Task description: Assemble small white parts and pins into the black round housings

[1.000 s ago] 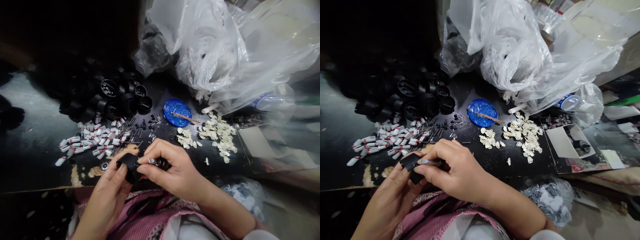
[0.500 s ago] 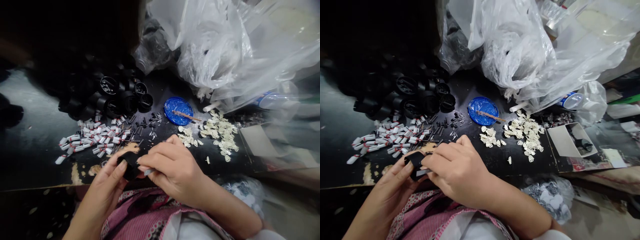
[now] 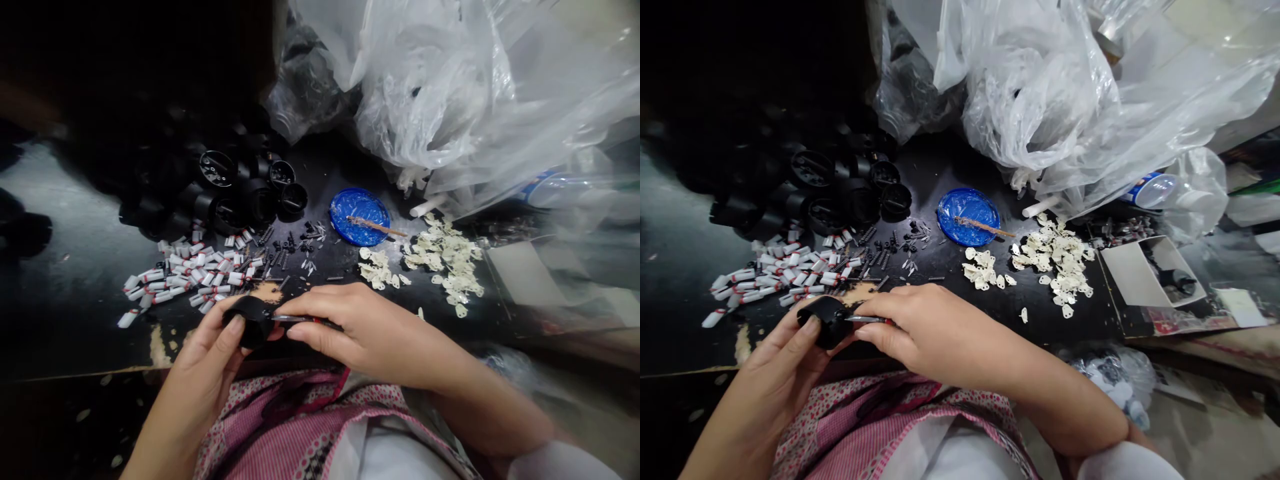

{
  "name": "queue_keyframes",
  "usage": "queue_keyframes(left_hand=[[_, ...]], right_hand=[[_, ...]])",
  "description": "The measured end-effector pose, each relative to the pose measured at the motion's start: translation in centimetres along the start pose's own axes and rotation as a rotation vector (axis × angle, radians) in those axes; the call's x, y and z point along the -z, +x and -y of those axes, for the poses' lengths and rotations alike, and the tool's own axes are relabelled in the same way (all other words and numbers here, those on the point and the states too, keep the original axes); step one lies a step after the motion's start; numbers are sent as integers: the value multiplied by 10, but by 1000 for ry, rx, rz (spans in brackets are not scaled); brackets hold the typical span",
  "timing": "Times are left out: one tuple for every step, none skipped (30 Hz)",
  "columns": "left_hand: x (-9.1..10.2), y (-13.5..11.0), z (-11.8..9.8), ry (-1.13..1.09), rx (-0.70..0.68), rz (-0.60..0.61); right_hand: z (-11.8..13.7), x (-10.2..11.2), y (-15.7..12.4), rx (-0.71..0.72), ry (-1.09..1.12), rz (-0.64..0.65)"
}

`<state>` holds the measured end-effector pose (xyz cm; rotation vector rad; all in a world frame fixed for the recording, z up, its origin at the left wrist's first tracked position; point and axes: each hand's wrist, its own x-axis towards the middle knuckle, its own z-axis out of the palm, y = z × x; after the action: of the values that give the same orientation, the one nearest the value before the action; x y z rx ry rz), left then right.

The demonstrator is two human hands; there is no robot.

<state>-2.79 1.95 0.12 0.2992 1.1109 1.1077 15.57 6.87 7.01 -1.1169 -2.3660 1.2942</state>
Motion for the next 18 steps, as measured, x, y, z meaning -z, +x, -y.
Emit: queue_keyframes(left_hand=[[1,0,1,19,8,0],[2,0,2,32,19,-3],[3,1,2,42,31,-8],[4,1,3,49,42,-11],[5,1,3,58,47,-12],[5,1,3,68,49,-15],[5,0,3,82,46,-15],[4,0,3,98,40,-13],[3,-1,4,114,35,-10],[2,-1,4,129,33,-8],[1,-2,4,141,35,-8],[-1,-2,5,150,37,-10],[-2,-3,6,156,34,-17],[-4,-3,7,164,19,-31],[-5,-2,8,176,-4,-48],[-5,-2,9,194,-28,-62],[-4,-1,10,218,-48,-69],[-1,0,10,257,-70,-66]], right_hand=[[0,1,0,-22,-4,14],[1,2,1,-45,-14,23],[1,3,1,-66,-27,26],[1,4,1,-80,-37,29],[2,6,1,-87,-45,31],[2,7,1,-90,-50,36],[2,8,1,-94,-55,46],[2,10,2,-99,-59,63],[3,10,2,-102,-66,81],[3,9,2,-106,-78,94],[4,7,2,-106,-94,100],[5,4,2,-109,-119,97],[5,-1,2,-115,-160,77],[6,-7,2,-123,-220,46],[6,-13,2,-131,-293,13],[6,-19,2,-138,-367,-18],[6,-23,1,-141,-421,-41],[5,-25,1,-146,-438,-50]])
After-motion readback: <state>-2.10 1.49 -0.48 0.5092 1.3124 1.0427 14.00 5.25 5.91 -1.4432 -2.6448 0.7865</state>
